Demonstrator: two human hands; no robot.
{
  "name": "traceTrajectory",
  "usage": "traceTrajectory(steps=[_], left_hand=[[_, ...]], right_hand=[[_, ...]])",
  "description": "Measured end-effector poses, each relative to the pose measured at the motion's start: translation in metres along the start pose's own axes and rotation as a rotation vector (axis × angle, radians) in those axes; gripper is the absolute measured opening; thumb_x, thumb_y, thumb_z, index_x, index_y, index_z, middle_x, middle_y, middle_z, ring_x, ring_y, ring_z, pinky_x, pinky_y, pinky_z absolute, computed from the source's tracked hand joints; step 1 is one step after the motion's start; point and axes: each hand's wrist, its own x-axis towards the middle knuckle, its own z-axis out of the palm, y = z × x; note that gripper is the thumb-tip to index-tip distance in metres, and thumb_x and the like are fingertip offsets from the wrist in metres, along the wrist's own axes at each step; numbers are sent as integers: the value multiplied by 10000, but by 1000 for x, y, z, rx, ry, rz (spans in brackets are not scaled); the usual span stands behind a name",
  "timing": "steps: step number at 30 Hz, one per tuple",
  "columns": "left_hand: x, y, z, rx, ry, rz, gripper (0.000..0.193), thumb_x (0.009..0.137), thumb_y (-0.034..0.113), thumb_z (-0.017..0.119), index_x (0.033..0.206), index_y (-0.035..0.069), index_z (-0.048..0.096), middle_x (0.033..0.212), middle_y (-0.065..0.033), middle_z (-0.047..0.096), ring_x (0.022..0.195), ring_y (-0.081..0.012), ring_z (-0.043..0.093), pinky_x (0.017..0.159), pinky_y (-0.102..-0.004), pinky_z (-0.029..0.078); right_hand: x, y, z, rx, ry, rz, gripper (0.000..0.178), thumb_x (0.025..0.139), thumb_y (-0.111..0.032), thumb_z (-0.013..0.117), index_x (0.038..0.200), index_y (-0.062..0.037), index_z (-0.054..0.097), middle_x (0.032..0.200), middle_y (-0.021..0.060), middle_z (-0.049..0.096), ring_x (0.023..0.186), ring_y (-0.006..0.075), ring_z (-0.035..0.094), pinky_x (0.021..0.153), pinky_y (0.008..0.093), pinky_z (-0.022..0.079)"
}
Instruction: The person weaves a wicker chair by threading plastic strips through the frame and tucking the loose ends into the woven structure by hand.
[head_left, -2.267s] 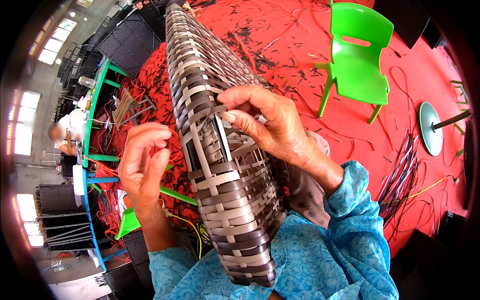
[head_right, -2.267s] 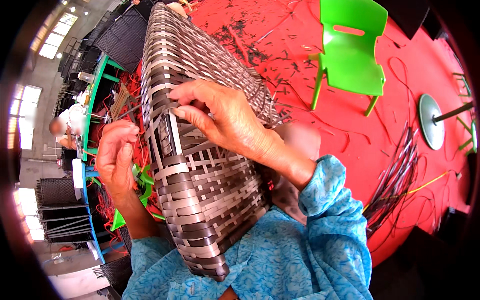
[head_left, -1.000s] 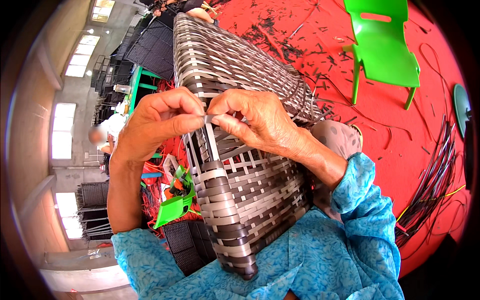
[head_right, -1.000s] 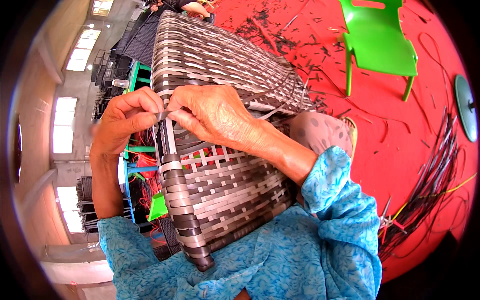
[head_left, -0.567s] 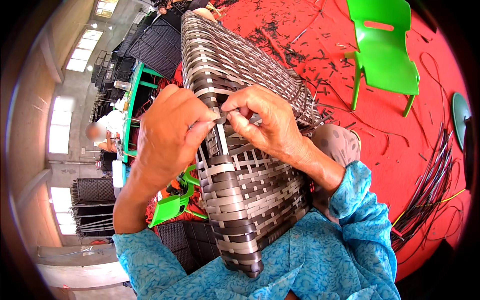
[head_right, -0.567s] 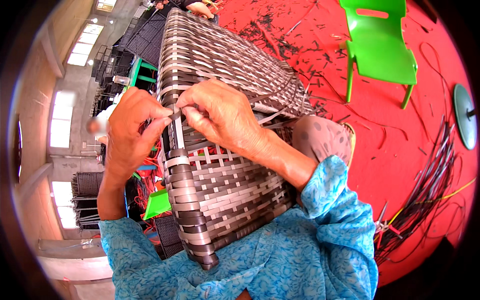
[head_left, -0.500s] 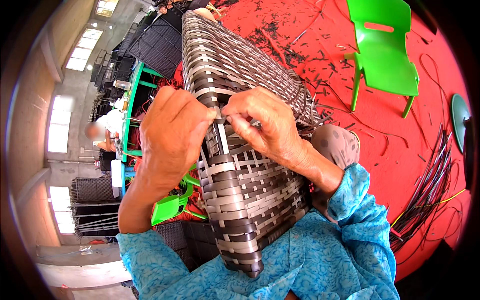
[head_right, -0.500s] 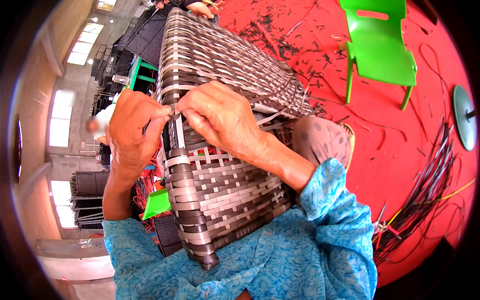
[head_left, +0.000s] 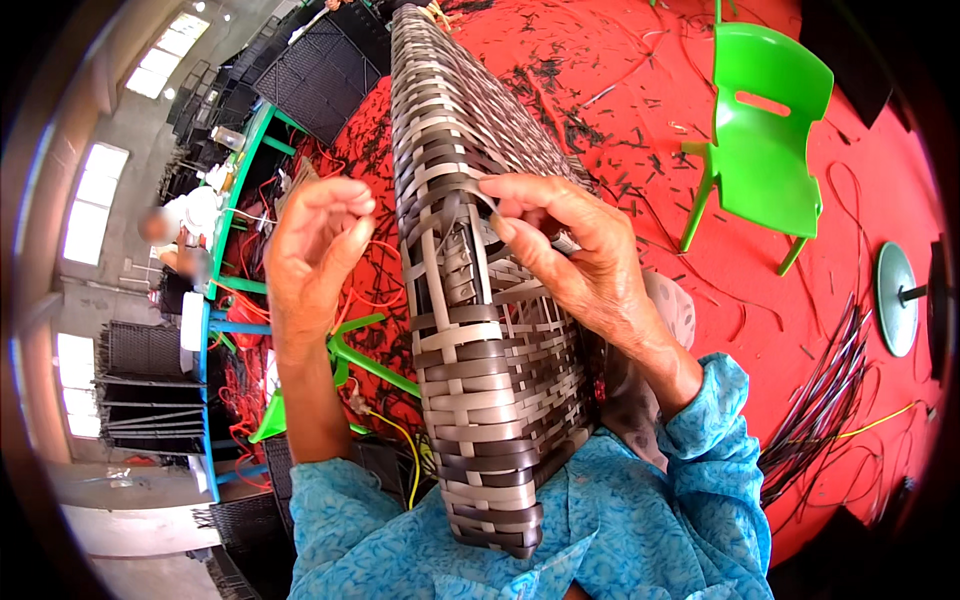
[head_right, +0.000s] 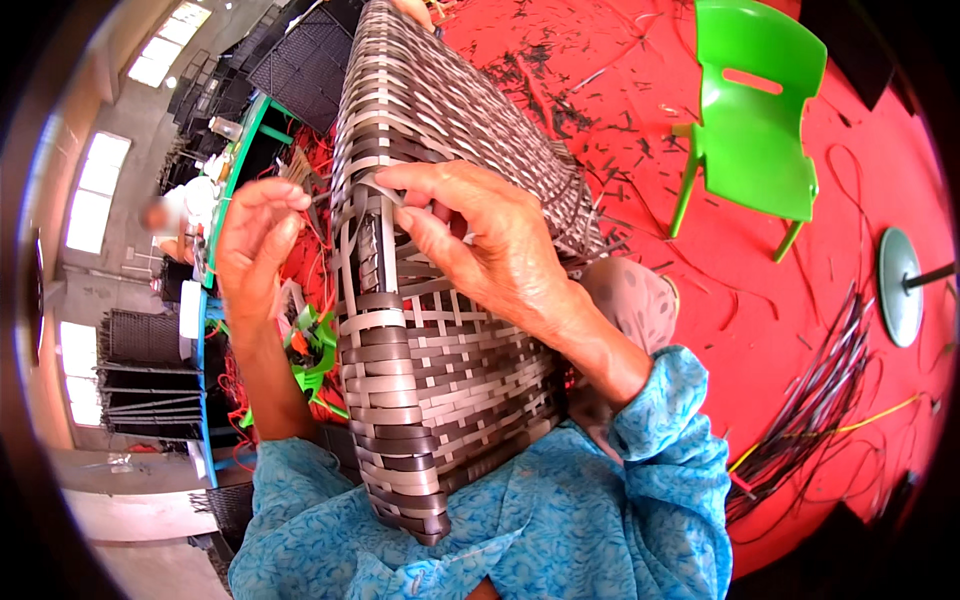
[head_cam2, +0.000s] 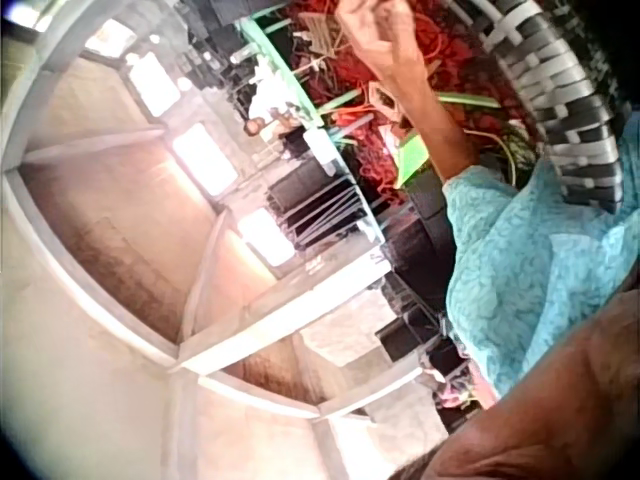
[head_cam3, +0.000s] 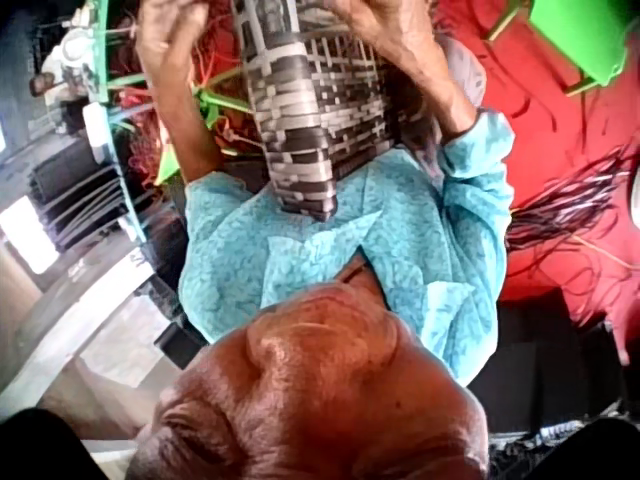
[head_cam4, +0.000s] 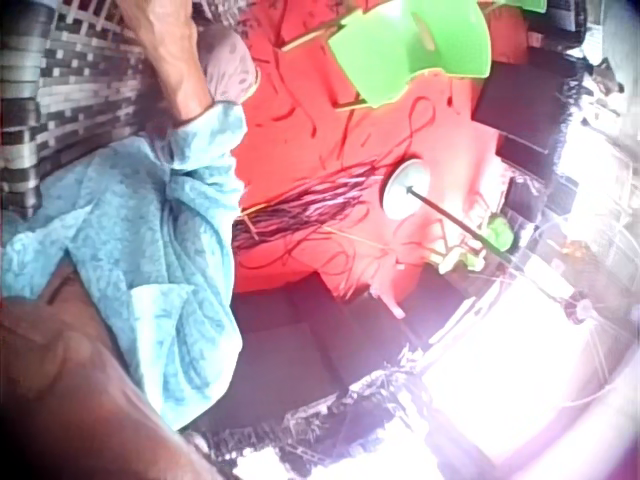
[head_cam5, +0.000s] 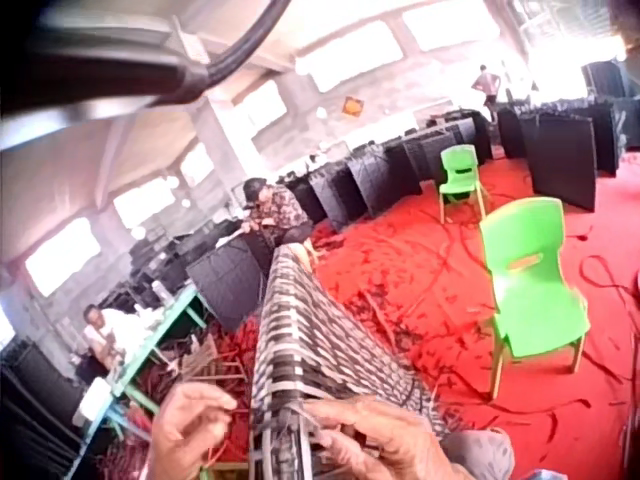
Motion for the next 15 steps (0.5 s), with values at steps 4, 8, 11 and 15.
traceTrajectory(steps=[4, 8, 11, 15], left_hand=[[-49, -35, 13, -262, -80, -229, 513, 757, -43, 588, 1233, 6, 403, 1156, -68, 520, 1156, -182, 483, 1035, -362, 338], [-77, -65, 16, -45, -105, -324, 335, 693, -104, 598, 998, 18, 530, 947, -18, 540, 957, -111, 519, 910, -262, 395], [-73, -72, 3, -275, -215, -179, 210, 735, -3, 698, 889, 24, 558, 858, -23, 549, 815, -124, 512, 747, -243, 401], [-62, -59, -9, -240, -258, -230, 151, 757, 23, 708, 818, 28, 569, 809, -24, 564, 750, -131, 522, 674, -265, 416]], right_hand=[[2, 2, 0, -84, 23, -95, 377, 786, -2, 669, 1153, -71, 613, 817, 47, 579, 626, 131, 532, 593, 256, 468], [-1, -4, -2, -110, -82, 19, 405, 825, 18, 637, 1221, -23, 562, 910, 30, 585, 794, 96, 540, 727, 227, 452], [0, -6, -3, -127, -81, -9, 410, 822, 33, 626, 1223, -17, 560, 906, 21, 572, 799, 96, 527, 739, 228, 446], [4, -6, -2, -139, -52, -39, 390, 766, 77, 601, 1137, -43, 625, 852, 50, 579, 694, 122, 541, 640, 238, 462]])
